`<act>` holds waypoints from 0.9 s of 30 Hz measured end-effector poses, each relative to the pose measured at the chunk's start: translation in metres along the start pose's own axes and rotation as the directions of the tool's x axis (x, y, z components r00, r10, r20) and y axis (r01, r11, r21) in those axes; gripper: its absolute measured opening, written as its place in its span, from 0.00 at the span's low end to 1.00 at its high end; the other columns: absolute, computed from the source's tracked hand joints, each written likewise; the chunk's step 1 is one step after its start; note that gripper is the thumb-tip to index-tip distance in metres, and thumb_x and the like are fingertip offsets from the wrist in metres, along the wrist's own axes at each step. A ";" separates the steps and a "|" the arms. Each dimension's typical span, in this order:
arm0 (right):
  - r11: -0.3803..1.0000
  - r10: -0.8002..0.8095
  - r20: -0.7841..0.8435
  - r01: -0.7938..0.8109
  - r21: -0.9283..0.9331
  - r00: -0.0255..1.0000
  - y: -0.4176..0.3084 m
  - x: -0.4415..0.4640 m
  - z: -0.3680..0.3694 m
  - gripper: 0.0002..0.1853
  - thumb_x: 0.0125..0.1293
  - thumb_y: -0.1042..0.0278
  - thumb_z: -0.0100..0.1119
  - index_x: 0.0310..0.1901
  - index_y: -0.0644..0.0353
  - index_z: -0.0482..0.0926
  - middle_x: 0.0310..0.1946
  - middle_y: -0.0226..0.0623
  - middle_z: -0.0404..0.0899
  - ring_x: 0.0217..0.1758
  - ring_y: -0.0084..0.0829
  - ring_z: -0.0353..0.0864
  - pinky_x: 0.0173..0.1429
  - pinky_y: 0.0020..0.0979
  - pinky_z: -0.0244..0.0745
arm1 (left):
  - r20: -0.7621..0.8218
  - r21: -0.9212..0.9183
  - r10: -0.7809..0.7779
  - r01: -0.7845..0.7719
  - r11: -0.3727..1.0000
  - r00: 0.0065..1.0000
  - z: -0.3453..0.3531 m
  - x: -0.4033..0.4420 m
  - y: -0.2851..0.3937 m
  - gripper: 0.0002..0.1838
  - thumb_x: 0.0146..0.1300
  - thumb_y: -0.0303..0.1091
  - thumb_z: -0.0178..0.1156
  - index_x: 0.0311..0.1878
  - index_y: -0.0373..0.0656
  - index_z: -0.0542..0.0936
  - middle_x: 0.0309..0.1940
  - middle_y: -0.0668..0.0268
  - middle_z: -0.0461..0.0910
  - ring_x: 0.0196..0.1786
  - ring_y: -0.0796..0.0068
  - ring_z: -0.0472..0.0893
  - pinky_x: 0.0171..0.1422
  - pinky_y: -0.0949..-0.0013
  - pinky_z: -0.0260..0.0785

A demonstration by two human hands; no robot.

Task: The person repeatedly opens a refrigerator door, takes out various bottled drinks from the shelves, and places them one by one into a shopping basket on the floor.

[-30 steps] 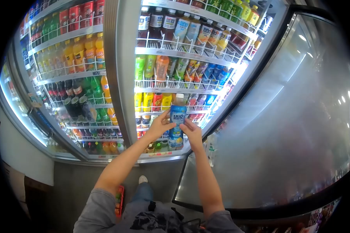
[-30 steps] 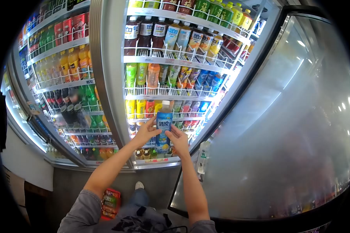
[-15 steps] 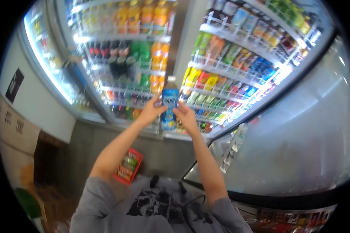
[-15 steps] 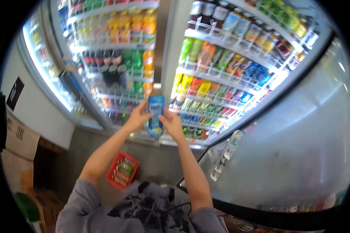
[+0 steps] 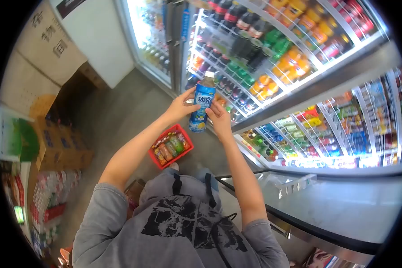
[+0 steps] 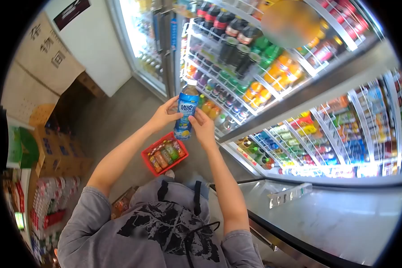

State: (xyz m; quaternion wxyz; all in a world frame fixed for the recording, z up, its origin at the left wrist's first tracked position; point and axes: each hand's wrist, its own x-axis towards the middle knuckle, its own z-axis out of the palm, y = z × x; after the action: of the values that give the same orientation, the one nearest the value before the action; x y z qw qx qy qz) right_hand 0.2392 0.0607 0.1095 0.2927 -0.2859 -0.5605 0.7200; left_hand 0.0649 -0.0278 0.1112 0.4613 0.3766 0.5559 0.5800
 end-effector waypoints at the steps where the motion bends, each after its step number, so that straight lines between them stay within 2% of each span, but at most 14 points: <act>1: 1.000 0.024 0.030 -0.023 -0.006 0.999 0.013 0.006 0.009 0.29 0.68 0.74 0.61 0.68 0.74 0.64 0.61 0.48 0.75 0.60 0.30 0.77 0.64 0.30 0.72 | -0.036 -0.014 0.013 -0.014 1.000 0.999 -0.014 -0.005 -0.010 0.42 0.60 0.29 0.67 0.76 0.41 0.58 0.65 0.53 0.71 0.58 0.69 0.78 0.58 0.66 0.73; 5: 0.995 0.059 0.205 -0.040 -0.096 0.977 0.078 0.035 0.032 0.30 0.68 0.72 0.62 0.68 0.72 0.64 0.59 0.46 0.78 0.60 0.29 0.78 0.63 0.28 0.72 | -0.193 -0.106 0.054 -0.075 0.992 0.980 -0.050 -0.027 -0.070 0.40 0.61 0.28 0.65 0.75 0.37 0.59 0.66 0.54 0.71 0.57 0.70 0.79 0.56 0.67 0.73; 7: 0.970 0.207 0.220 -0.170 -0.175 0.953 0.096 0.036 0.046 0.30 0.68 0.71 0.62 0.68 0.72 0.64 0.58 0.46 0.78 0.59 0.30 0.78 0.62 0.28 0.72 | -0.251 -0.336 -0.100 0.010 0.942 0.963 -0.061 -0.045 -0.099 0.38 0.62 0.27 0.64 0.73 0.32 0.59 0.65 0.54 0.72 0.58 0.70 0.78 0.59 0.68 0.73; 8: 0.969 0.225 0.225 -0.193 -0.155 0.948 0.118 0.037 0.049 0.30 0.68 0.72 0.62 0.68 0.72 0.64 0.57 0.51 0.78 0.58 0.31 0.80 0.62 0.29 0.74 | -0.297 -0.307 -0.162 0.066 0.950 0.941 -0.067 -0.051 -0.126 0.37 0.63 0.27 0.64 0.73 0.30 0.59 0.65 0.53 0.71 0.61 0.68 0.76 0.63 0.67 0.71; 9: 0.960 0.261 0.267 -0.220 -0.173 0.928 0.137 0.038 0.052 0.30 0.68 0.72 0.62 0.68 0.72 0.64 0.57 0.51 0.78 0.58 0.31 0.80 0.62 0.29 0.74 | -0.341 -0.325 -0.170 0.053 0.944 0.925 -0.068 -0.061 -0.141 0.37 0.63 0.27 0.63 0.73 0.31 0.60 0.65 0.53 0.71 0.64 0.66 0.75 0.66 0.66 0.69; 11: 0.917 0.365 0.296 -0.285 -0.279 0.883 0.163 0.037 0.056 0.30 0.68 0.69 0.63 0.67 0.72 0.65 0.58 0.49 0.78 0.59 0.32 0.78 0.62 0.30 0.73 | -0.425 -0.380 -0.255 0.084 0.921 0.868 -0.063 -0.081 -0.154 0.36 0.64 0.27 0.63 0.72 0.31 0.60 0.65 0.52 0.71 0.64 0.66 0.74 0.66 0.66 0.69; 13: 0.895 0.413 0.333 -0.311 -0.319 0.847 0.182 0.031 0.064 0.30 0.68 0.68 0.63 0.67 0.72 0.66 0.58 0.50 0.78 0.60 0.33 0.78 0.62 0.30 0.73 | -0.536 -0.327 -0.270 0.099 0.940 0.800 -0.057 -0.101 -0.180 0.35 0.64 0.26 0.62 0.72 0.31 0.60 0.65 0.53 0.72 0.64 0.66 0.74 0.66 0.67 0.69; 15: 0.856 0.490 0.361 -0.358 -0.373 0.794 0.211 0.027 0.065 0.30 0.68 0.67 0.64 0.66 0.72 0.66 0.58 0.49 0.78 0.60 0.33 0.78 0.61 0.30 0.74 | -0.584 -0.368 -0.283 0.063 0.928 0.761 -0.050 -0.119 -0.197 0.34 0.66 0.27 0.60 0.73 0.33 0.61 0.64 0.55 0.72 0.63 0.67 0.75 0.66 0.68 0.68; 17: 0.847 0.521 0.431 -0.385 -0.366 0.737 0.219 0.021 0.078 0.30 0.68 0.67 0.64 0.67 0.73 0.66 0.58 0.50 0.78 0.60 0.32 0.78 0.61 0.30 0.74 | -0.599 -0.414 -0.401 0.161 0.896 0.693 -0.048 -0.136 -0.209 0.32 0.67 0.28 0.59 0.73 0.36 0.61 0.61 0.57 0.75 0.60 0.70 0.77 0.63 0.69 0.70; 18: 0.829 0.541 0.431 -0.374 -0.414 0.722 0.234 0.017 0.079 0.30 0.68 0.67 0.63 0.66 0.73 0.66 0.58 0.50 0.78 0.60 0.32 0.79 0.60 0.30 0.74 | -0.640 -0.382 -0.417 0.204 0.902 0.646 -0.045 -0.144 -0.217 0.32 0.69 0.30 0.57 0.75 0.42 0.60 0.54 0.61 0.79 0.54 0.73 0.79 0.59 0.69 0.71; 21: 0.807 0.579 0.460 -0.391 -0.443 0.674 0.289 0.001 0.070 0.29 0.69 0.67 0.63 0.66 0.73 0.66 0.57 0.50 0.79 0.60 0.31 0.78 0.60 0.30 0.74 | -0.679 -0.271 -0.350 0.222 0.936 0.646 -0.044 -0.167 -0.273 0.30 0.69 0.31 0.58 0.73 0.41 0.63 0.52 0.61 0.79 0.52 0.72 0.79 0.58 0.69 0.72; 23: 0.786 0.617 0.477 -0.462 -0.410 0.626 0.316 -0.001 0.071 0.29 0.69 0.67 0.62 0.66 0.73 0.66 0.57 0.49 0.79 0.60 0.31 0.78 0.61 0.29 0.74 | -0.654 -0.328 -0.464 0.329 0.886 0.597 -0.046 -0.176 -0.292 0.28 0.69 0.32 0.58 0.71 0.40 0.66 0.52 0.60 0.79 0.52 0.71 0.80 0.58 0.68 0.71; 25: 0.781 0.623 0.480 -0.465 -0.417 0.617 0.340 -0.003 0.071 0.29 0.69 0.67 0.62 0.66 0.73 0.65 0.57 0.50 0.78 0.60 0.32 0.78 0.62 0.30 0.73 | -0.676 -0.434 -0.463 0.198 0.879 0.573 -0.046 -0.177 -0.302 0.26 0.70 0.34 0.59 0.68 0.35 0.69 0.56 0.60 0.79 0.57 0.70 0.78 0.63 0.67 0.69; 27: 0.753 0.655 0.407 -0.506 -0.421 0.636 0.364 -0.010 0.070 0.26 0.69 0.74 0.60 0.65 0.74 0.65 0.57 0.50 0.78 0.60 0.33 0.79 0.63 0.30 0.74 | -0.625 -0.503 -0.585 0.305 0.808 0.517 -0.048 -0.183 -0.337 0.27 0.70 0.35 0.60 0.68 0.33 0.69 0.58 0.59 0.78 0.60 0.72 0.76 0.65 0.68 0.67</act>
State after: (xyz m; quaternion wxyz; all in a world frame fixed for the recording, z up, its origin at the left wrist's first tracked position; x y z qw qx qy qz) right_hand 0.1571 -0.0645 -0.2297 -0.1656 -0.2779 -0.5864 0.7426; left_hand 0.1121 -0.2309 -0.2143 0.3768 -0.1418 0.6681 0.6257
